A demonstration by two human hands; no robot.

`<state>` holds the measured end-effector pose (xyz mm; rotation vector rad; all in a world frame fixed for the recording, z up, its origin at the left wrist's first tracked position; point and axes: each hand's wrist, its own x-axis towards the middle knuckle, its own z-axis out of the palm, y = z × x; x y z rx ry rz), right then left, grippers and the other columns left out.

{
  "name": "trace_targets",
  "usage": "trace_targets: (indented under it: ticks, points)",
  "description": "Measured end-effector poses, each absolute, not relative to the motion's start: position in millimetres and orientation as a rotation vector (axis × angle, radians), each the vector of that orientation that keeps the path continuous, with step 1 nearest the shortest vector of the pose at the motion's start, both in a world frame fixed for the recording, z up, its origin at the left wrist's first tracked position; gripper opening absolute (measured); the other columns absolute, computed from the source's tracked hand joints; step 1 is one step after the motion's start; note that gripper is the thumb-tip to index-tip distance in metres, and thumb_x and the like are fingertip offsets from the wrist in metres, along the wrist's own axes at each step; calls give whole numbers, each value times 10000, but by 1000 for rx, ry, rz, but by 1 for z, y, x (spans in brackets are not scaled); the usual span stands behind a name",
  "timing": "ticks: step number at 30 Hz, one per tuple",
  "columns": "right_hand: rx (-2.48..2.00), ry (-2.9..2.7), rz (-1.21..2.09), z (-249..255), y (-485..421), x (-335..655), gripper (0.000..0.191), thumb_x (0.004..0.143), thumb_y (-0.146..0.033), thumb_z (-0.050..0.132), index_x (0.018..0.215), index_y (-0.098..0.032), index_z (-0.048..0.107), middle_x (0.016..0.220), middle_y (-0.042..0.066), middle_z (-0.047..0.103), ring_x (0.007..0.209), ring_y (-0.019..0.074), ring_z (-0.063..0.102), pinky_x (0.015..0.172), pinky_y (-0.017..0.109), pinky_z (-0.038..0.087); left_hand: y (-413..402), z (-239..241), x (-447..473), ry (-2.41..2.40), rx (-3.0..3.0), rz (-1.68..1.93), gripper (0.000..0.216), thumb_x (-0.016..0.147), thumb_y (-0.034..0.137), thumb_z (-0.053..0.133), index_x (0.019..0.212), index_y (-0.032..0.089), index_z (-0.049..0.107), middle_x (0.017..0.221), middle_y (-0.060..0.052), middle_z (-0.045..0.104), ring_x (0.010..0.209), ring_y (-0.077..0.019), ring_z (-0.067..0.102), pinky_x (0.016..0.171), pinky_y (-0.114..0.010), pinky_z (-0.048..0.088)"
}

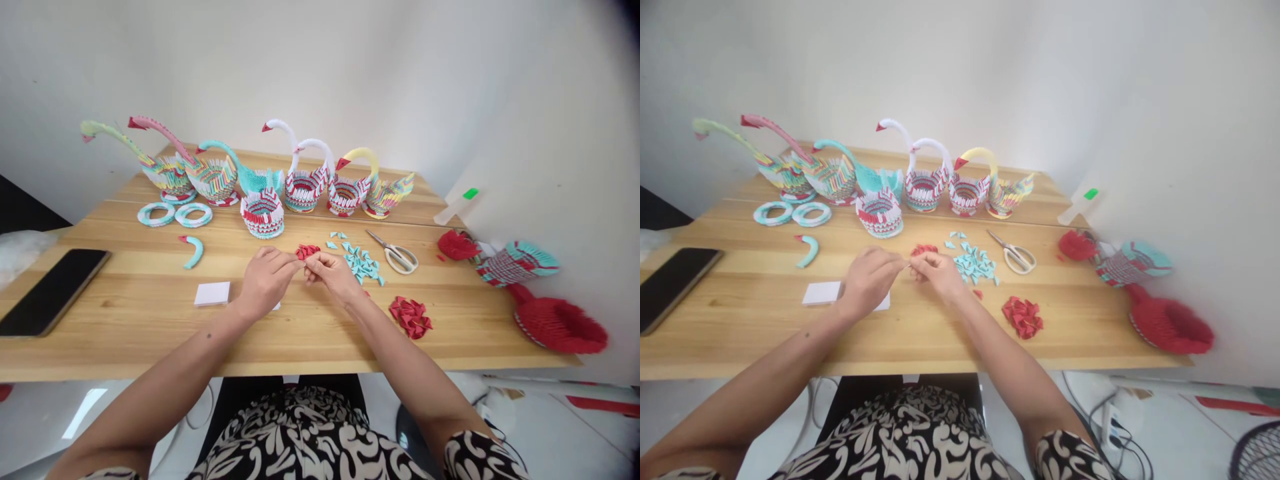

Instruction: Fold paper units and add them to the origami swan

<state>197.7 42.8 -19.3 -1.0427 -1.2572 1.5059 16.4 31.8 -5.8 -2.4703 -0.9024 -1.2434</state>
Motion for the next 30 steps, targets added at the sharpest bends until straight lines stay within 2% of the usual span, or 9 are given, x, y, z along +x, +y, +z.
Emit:
trace_targets:
  ticks: [4, 12, 30]
  points:
    - [-999, -1180, 1547, -19, 39, 195, 367, 673, -518, 781, 690, -174, 654, 636, -21, 616, 522, 81, 544, 535, 226, 468, 31, -5, 17, -892, -2438, -1210, 205, 954, 136, 462, 938, 186, 661, 862, -46, 734, 738, -157, 613, 733, -332, 399]
    - [-847, -915, 1751, -14, 34, 188, 375, 613, -463, 845, 664, -170, 617, 580, -43, 558, 517, 63, 467, 498, 190, 418, 28, -3, 24, -1023, -2437, -1426, 73, 913, 151, 578, 848, 177, 601, 754, -19, 700, 701, -146, 615, 734, -305, 417]
    - [-824, -842, 1767, -19, 35, 185, 383, 596, -442, 863, 648, -173, 596, 570, -46, 542, 519, 63, 450, 498, 184, 411, 29, -3, 21, -1040, -2478, -1429, 124, 931, 173, 546, 864, 192, 648, 767, -26, 730, 701, -145, 637, 762, -321, 427]
